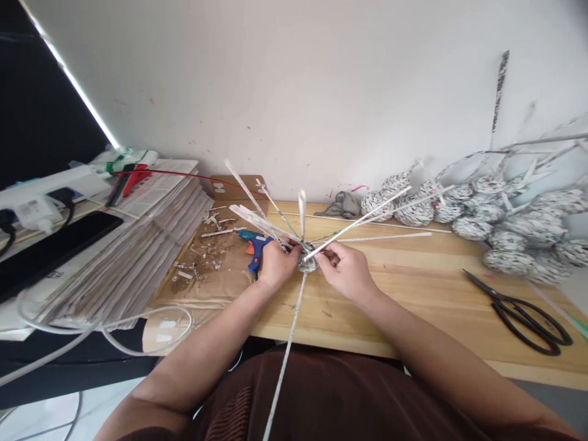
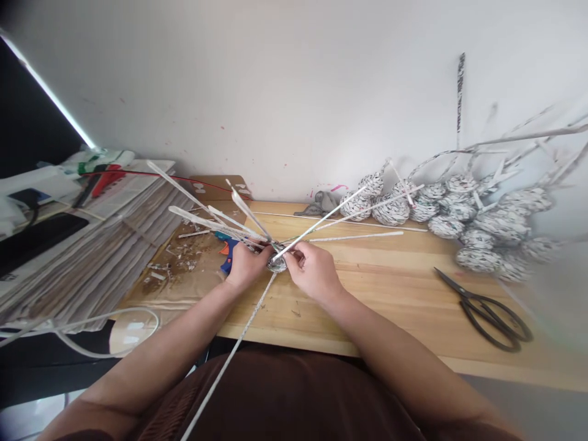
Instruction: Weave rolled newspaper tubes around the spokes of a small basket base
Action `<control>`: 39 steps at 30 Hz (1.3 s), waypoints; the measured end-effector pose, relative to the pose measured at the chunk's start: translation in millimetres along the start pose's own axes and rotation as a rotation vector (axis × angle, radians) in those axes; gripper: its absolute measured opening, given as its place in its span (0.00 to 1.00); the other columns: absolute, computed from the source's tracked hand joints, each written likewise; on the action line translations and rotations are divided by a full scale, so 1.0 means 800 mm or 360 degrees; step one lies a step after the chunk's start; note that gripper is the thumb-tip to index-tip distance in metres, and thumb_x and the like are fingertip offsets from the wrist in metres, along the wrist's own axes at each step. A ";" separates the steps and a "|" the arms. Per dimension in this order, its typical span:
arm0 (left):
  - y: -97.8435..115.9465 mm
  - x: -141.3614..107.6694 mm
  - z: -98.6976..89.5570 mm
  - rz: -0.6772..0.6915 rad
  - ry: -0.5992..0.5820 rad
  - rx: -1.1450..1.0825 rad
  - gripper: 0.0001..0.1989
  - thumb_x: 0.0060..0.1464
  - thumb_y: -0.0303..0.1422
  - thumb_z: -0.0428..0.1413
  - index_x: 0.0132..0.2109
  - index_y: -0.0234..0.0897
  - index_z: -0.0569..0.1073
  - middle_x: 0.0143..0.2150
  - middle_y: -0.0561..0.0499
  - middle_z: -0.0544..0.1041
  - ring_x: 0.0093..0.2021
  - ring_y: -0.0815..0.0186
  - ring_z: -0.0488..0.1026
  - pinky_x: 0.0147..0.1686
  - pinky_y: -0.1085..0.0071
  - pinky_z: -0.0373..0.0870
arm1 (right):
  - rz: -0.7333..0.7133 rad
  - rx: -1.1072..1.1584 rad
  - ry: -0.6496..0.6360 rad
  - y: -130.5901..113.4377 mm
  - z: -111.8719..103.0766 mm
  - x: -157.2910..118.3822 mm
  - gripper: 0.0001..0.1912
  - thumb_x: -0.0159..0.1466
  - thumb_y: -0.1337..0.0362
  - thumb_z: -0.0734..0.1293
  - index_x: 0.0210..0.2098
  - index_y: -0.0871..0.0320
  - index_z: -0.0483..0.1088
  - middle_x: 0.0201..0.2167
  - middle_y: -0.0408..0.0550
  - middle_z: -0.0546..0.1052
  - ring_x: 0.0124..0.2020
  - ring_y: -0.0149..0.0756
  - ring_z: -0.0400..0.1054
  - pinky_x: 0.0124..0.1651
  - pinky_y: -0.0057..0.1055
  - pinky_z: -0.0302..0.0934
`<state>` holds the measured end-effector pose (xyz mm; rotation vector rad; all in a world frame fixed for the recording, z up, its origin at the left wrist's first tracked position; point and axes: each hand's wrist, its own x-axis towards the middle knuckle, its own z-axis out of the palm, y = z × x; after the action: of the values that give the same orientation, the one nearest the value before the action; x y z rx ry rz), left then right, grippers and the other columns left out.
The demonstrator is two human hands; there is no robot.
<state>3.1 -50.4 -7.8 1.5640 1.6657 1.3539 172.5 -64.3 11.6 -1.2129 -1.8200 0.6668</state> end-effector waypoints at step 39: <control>0.004 -0.009 0.007 0.0219 0.0046 -0.0215 0.03 0.52 0.30 0.57 0.32 0.39 0.75 0.33 0.50 0.80 0.37 0.64 0.77 0.42 0.70 0.72 | 0.0660 0.0973 0.0161 0.008 0.034 0.000 0.19 0.54 0.48 0.72 0.33 0.54 0.65 0.24 0.41 0.73 0.24 0.34 0.68 0.24 0.30 0.63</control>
<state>11.0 -55.4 -8.8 1.6117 1.4722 1.5318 152.1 -61.2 -7.6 -1.1680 -1.1476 1.2596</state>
